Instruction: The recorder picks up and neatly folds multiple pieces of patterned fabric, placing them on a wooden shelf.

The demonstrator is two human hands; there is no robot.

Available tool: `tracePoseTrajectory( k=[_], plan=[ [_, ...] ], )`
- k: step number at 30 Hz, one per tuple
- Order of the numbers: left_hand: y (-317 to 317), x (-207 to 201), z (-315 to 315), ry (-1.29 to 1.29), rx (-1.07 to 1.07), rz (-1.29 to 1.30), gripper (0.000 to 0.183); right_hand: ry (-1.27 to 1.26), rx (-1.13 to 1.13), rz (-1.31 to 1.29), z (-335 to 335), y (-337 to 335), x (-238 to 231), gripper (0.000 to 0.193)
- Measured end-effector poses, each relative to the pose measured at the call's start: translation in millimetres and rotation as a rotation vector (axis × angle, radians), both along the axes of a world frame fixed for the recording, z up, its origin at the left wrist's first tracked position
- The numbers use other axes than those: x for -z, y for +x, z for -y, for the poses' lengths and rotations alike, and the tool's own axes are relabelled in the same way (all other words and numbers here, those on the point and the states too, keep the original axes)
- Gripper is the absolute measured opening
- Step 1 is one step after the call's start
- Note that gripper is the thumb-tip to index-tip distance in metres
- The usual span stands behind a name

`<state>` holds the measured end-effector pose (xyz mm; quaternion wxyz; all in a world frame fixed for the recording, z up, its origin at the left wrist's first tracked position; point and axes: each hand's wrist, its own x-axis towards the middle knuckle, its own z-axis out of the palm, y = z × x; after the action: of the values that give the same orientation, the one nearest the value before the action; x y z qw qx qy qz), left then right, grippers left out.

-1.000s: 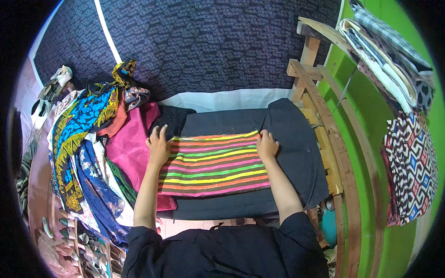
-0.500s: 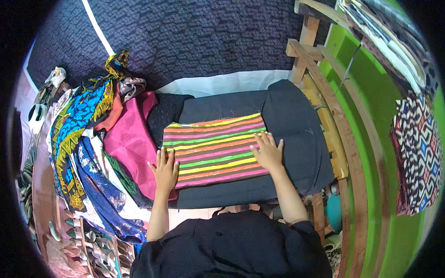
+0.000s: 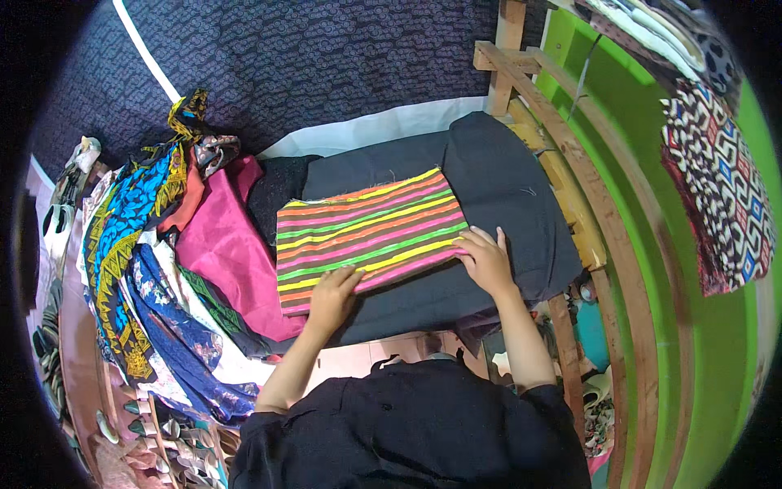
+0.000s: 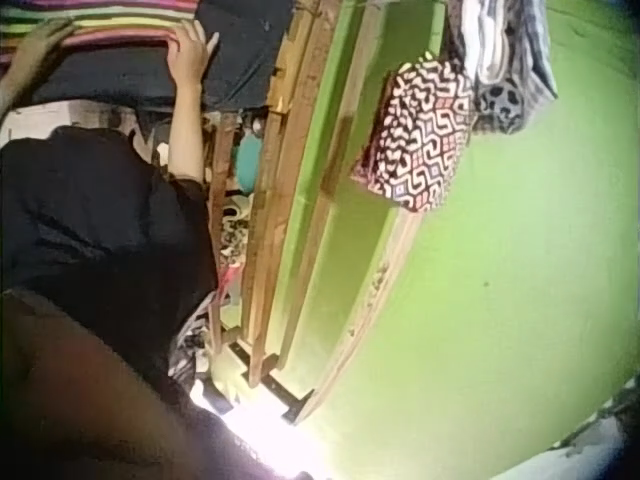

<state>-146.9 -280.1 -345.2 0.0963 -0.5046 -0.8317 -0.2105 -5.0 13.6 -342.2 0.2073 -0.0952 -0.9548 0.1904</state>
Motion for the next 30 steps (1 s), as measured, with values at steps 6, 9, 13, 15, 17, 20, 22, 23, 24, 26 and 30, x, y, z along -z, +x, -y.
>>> tracePoseTrajectory(
  k=[6,9,13,15,17,20,22,23,24,26,30],
  plan=[
    [-13.2,-14.8,38.7,0.032,-0.162,-0.204,0.024,0.148,0.054,-0.177,12.0,12.1,5.6,0.023],
    [-11.0,-15.5,58.2,0.119,-0.19,-0.266,0.02,0.138,0.065,-0.271,26.4,23.9,2.1,0.025],
    [16.2,-23.4,80.4,0.131,-0.176,-0.215,0.019,0.011,0.053,-0.401,45.0,50.3,7.2,0.025],
    [33.5,-27.0,96.9,0.137,-0.174,-0.2,0.019,-0.062,0.058,-0.428,56.3,70.7,3.5,0.025],
    [50.8,-35.5,108.9,0.128,-0.157,-0.159,0.02,-0.127,0.067,-0.451,70.7,89.4,-1.1,0.021],
    [72.0,-55.0,126.2,0.077,-0.123,-0.112,0.023,-0.141,0.134,-0.594,92.1,114.1,-2.7,0.018],
    [84.1,-83.2,134.9,0.043,-0.11,-0.062,0.027,-0.097,0.144,-0.646,104.2,124.9,-7.4,0.013],
    [88.0,-98.5,139.3,0.036,-0.101,-0.056,0.027,-0.099,0.149,-0.731,110.1,130.6,-9.1,0.012],
    [90.4,-112.4,141.6,0.034,-0.084,-0.047,0.027,-0.094,0.16,-0.812,113.6,137.3,-13.1,0.011],
    [98.8,-151.5,142.9,0.064,-0.055,0.012,0.026,-0.019,0.118,-0.84,114.1,141.9,-31.8,0.012],
    [87.9,-195.4,138.3,-0.052,-0.126,-0.101,0.021,0.079,0.154,-1.021,107.3,127.6,-70.8,0.014]
  ],
)
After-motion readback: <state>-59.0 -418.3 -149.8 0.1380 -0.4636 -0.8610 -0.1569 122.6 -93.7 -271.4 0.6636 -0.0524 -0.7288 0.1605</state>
